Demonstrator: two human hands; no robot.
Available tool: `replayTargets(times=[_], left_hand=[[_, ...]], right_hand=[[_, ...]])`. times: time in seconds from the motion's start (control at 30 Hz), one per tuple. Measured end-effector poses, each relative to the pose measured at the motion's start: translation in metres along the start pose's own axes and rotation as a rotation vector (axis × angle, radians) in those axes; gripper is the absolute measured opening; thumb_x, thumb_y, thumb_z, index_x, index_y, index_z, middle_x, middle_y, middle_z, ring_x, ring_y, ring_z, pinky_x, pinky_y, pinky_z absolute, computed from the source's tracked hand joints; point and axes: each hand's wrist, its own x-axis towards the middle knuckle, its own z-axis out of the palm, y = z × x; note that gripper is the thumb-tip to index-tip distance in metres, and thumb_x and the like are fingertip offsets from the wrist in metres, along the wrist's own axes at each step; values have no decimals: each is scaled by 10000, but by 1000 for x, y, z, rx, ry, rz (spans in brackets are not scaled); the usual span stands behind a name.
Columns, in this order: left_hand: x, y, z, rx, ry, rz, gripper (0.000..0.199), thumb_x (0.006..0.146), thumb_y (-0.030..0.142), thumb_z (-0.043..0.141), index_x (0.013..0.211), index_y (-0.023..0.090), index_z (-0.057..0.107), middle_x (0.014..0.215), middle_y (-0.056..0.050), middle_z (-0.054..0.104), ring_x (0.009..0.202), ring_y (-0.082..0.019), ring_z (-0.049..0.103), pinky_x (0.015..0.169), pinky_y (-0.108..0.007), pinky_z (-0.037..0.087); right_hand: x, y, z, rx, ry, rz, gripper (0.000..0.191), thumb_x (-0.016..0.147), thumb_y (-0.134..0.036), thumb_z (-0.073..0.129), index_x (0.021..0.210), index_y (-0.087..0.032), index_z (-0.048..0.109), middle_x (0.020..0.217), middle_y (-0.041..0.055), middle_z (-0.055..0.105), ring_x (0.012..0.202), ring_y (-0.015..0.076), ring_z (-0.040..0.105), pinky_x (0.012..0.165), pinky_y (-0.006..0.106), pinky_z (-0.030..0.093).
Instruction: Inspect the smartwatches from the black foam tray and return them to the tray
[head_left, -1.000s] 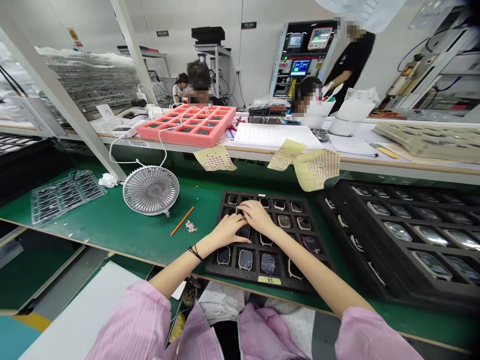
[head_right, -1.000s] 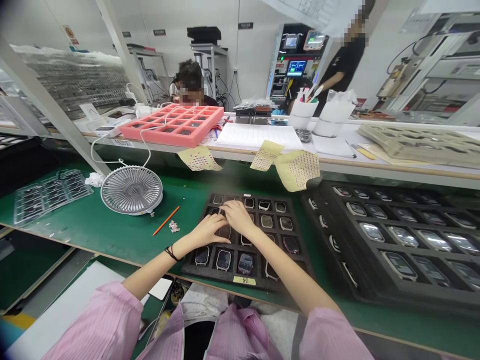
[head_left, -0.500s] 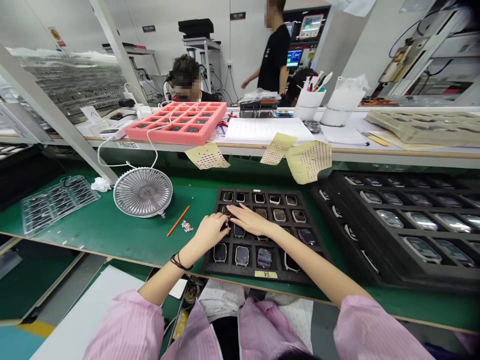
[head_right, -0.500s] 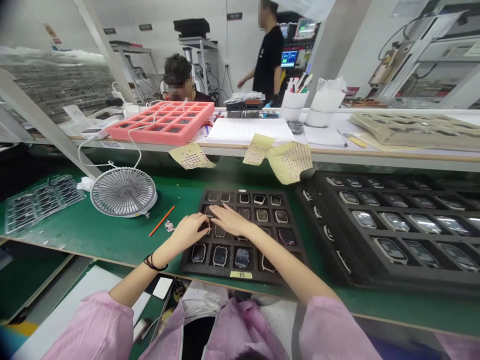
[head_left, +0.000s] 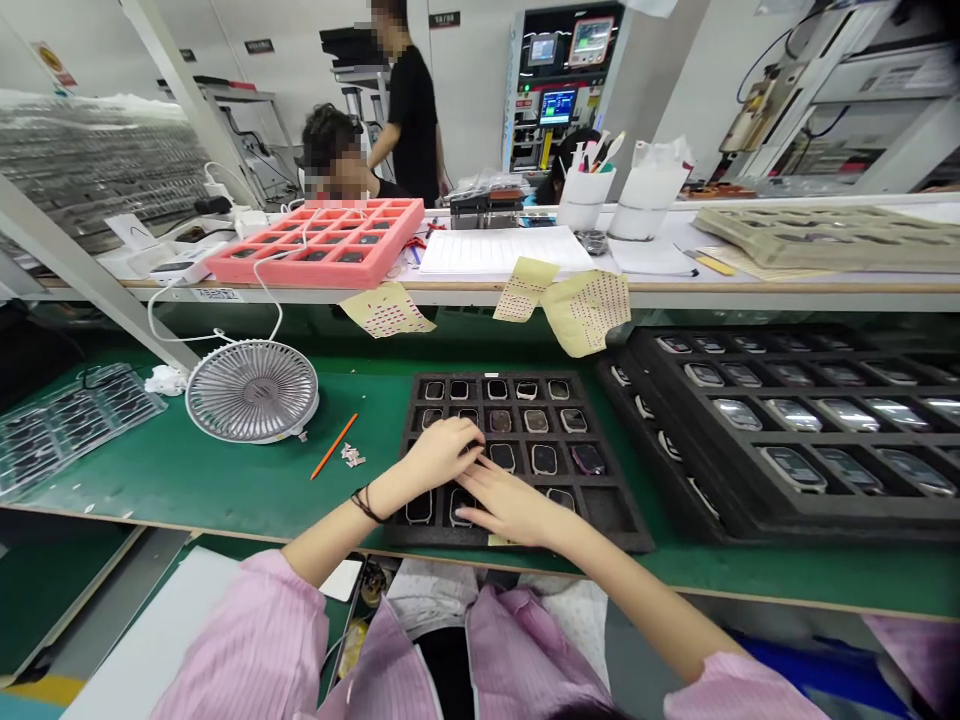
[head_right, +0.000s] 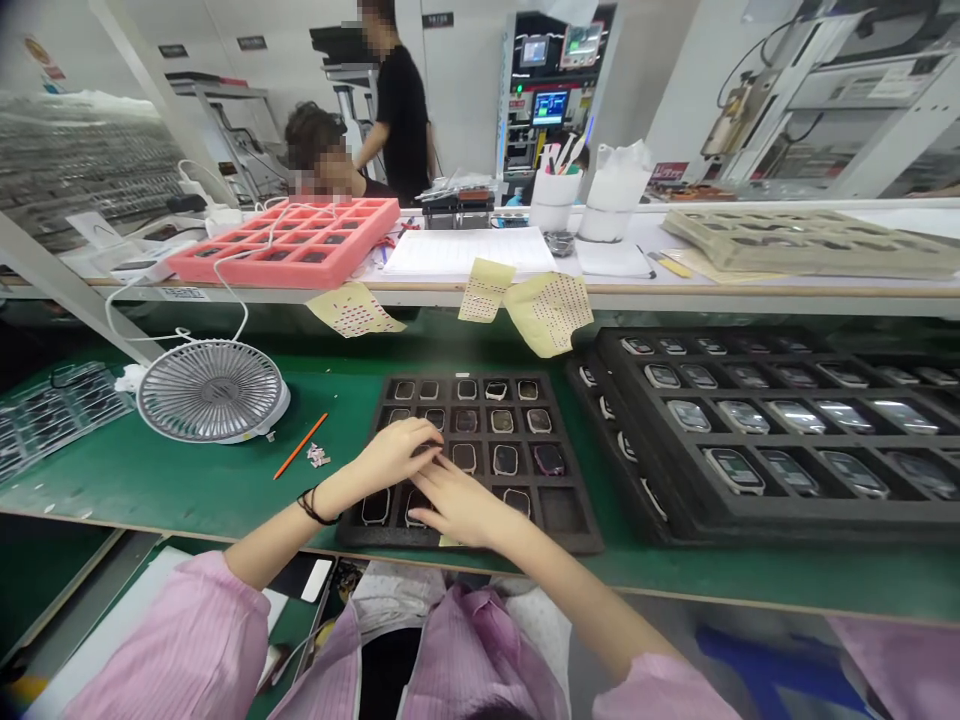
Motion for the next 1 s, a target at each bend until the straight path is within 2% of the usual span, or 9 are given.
replayTargets(times=[0.13,0.23,0.33,0.43,0.53,0.67,0.77,0.9,1.0], left_hand=[[32,20,17,91,-204,64,199,821,217,673,1000,166,603,1009,-106,697,970,-264,655,844,-358,506],[43,28,21,133,-232,59,326,753,180,727,1039,140,577,972,-148,695,933,-311,664,782,-377,514],[48,32,17,175,-253,51,461,714,183,755,1117,147,534,948,-147,692,872,-306,674,716,-348,510],[51,30,12,184,-269,35,451,695,225,760,1078,181,526,912,-101,679,817,-269,671,680,-306,490],[55,25,8,100,-277,44,383,668,278,749,969,197,526,897,-61,657,791,-239,649,649,-281,471],[67,28,6,-62,-214,88,352,671,314,729,919,198,508,911,-40,636,815,-215,617,667,-271,469],[81,42,13,-69,-228,152,358,688,272,718,972,182,518,964,-64,640,839,-223,621,692,-283,480],[96,59,27,106,-338,216,479,704,210,733,1136,160,530,1028,-137,646,841,-275,654,658,-314,490],[100,63,34,209,-338,266,569,700,190,760,1218,166,528,1031,-164,650,837,-300,673,672,-332,499]], right_hand=[[-32,-23,-2,-26,51,-1,480,974,-312,475,1430,-165,444,1426,132,534,1365,256,442,1167,512,306],[-55,-28,3,-47,143,45,427,978,-277,458,1389,-171,493,1374,127,582,1324,251,488,1147,519,348],[-67,-27,11,-60,228,58,404,965,-237,459,1363,-187,515,1343,126,603,1292,249,519,1100,514,418],[-69,-26,19,-91,241,38,386,953,-211,460,1329,-196,544,1316,123,621,1268,252,539,1066,508,455],[-68,-25,24,-118,234,37,378,947,-210,468,1315,-196,555,1309,119,627,1256,255,547,1055,506,463],[-68,-25,25,-117,259,34,371,956,-210,446,1311,-202,552,1307,105,630,1254,239,548,1068,478,453],[-69,-25,26,-128,266,28,359,957,-210,443,1295,-185,563,1304,111,631,1260,244,542,1068,478,452],[-71,-24,30,-137,278,31,355,951,-204,456,1286,-177,570,1296,117,631,1258,242,542,1076,468,448],[-70,-23,32,-161,293,21,354,945,-167,441,1268,-172,586,1275,123,641,1238,243,555,1065,461,462]])
